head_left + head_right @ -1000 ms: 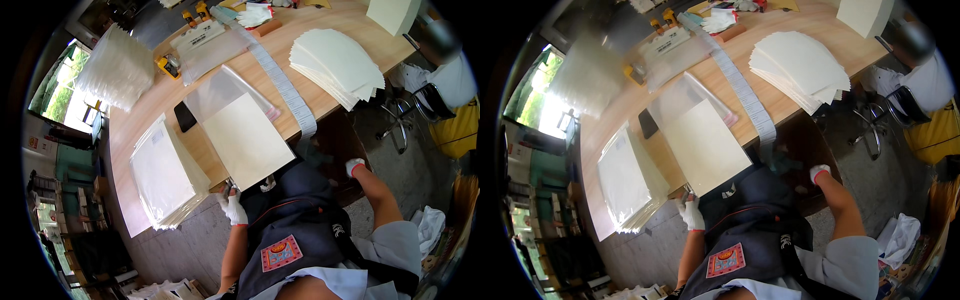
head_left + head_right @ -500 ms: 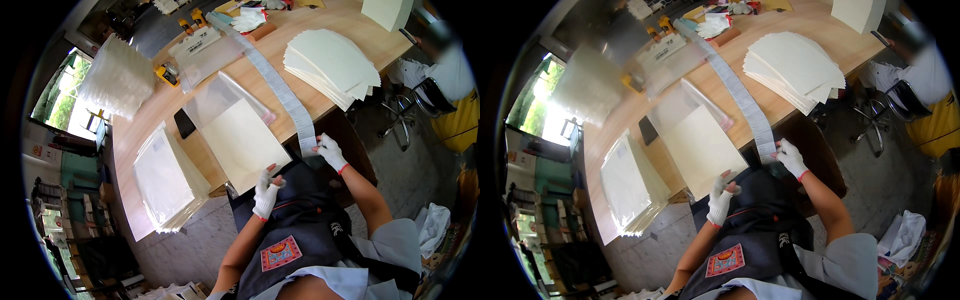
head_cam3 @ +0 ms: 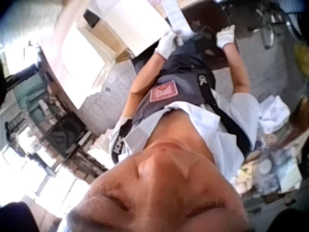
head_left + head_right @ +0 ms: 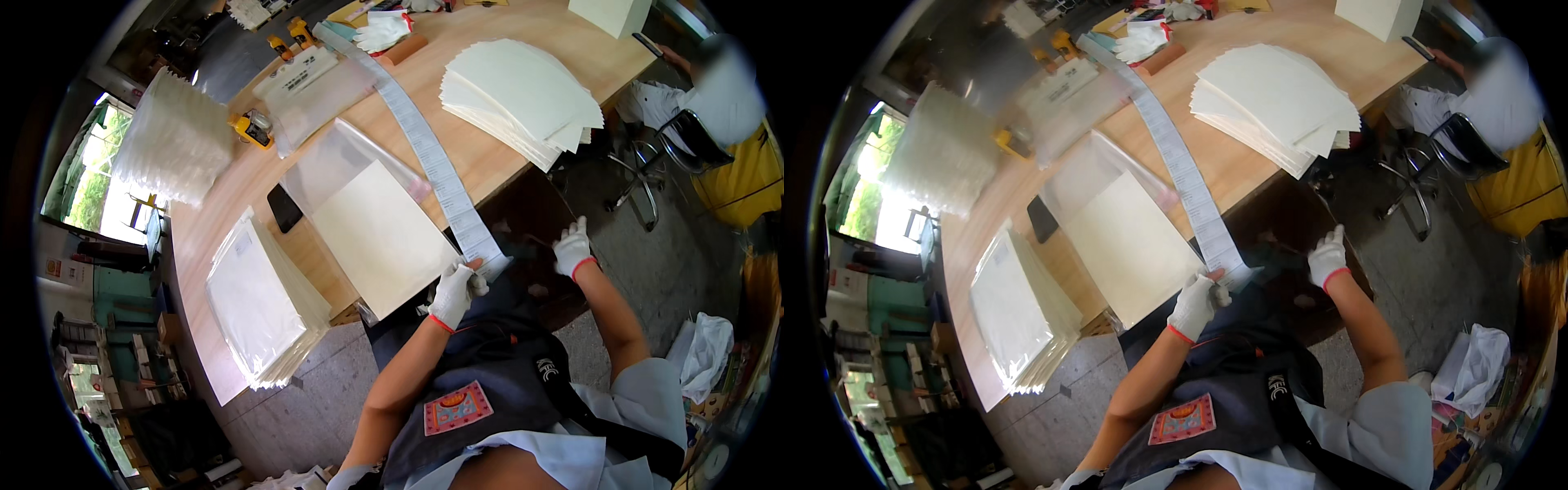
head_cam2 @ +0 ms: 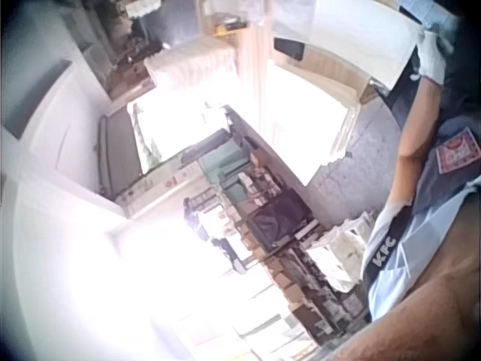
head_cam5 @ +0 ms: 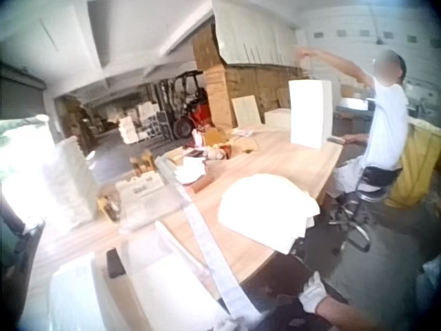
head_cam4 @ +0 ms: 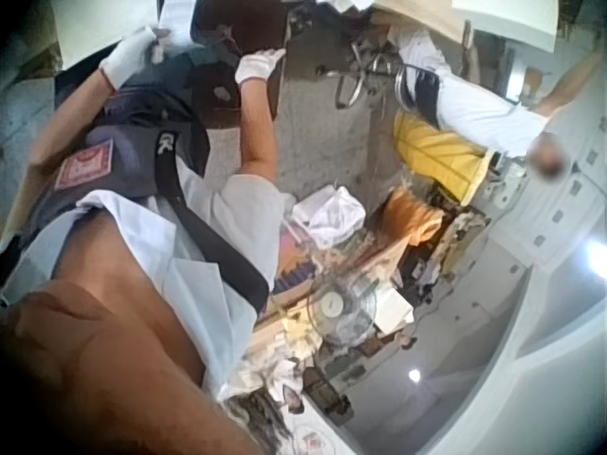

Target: The person places sheets of white paper into clear plastic sleeves one by one. They pick up a sheet from a stack on the right, insert it into a sleeve, and place the packaged item onto a stack on the left. The process is repeated continuously throughout the clip.

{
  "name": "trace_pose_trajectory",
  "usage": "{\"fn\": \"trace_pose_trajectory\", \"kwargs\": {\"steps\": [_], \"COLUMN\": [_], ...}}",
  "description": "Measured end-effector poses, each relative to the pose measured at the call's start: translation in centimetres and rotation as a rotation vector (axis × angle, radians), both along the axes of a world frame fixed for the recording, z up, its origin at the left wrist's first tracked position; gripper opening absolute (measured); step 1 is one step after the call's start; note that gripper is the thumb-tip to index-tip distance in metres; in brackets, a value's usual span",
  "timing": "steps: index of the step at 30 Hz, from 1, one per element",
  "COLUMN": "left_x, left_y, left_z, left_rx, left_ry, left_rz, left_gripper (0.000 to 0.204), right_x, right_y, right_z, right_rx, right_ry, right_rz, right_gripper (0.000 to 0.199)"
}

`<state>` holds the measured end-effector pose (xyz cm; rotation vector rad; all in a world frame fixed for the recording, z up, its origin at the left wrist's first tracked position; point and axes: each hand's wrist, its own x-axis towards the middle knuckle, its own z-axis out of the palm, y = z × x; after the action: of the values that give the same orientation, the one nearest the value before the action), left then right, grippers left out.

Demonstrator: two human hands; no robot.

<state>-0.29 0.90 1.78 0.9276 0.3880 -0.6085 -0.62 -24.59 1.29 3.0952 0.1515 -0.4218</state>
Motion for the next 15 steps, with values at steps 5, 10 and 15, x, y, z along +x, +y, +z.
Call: {"fn": "trace_pose_trajectory", "kwargs": {"steps": [5, 10, 15], "left_x": [-0.6, -0.7, -0.7], "left_y": [1.4, 0.2, 0.0], "left_z": [-2.7, -0.9, 0.7], "left_rx": [0.184, 0.065, 0.051], "left_ry": [-0.082, -0.087, -0.094], "left_rz": [-0.029, 0.009, 0.0], "left_gripper": [0.014, 0.012, 0.013], "right_x": [1.3, 1.8, 0.4], "right_y": [5.2, 7.4, 7.6], "right_z": [6.0, 5.6, 6.3], "right_rx": [0.727, 0.723, 0.811], "right_ry": [-0.536, -0.625, -0.645], "right_rz": [0.271, 0.478, 0.475], "right_gripper": [0.022, 0.024, 0.019]}}
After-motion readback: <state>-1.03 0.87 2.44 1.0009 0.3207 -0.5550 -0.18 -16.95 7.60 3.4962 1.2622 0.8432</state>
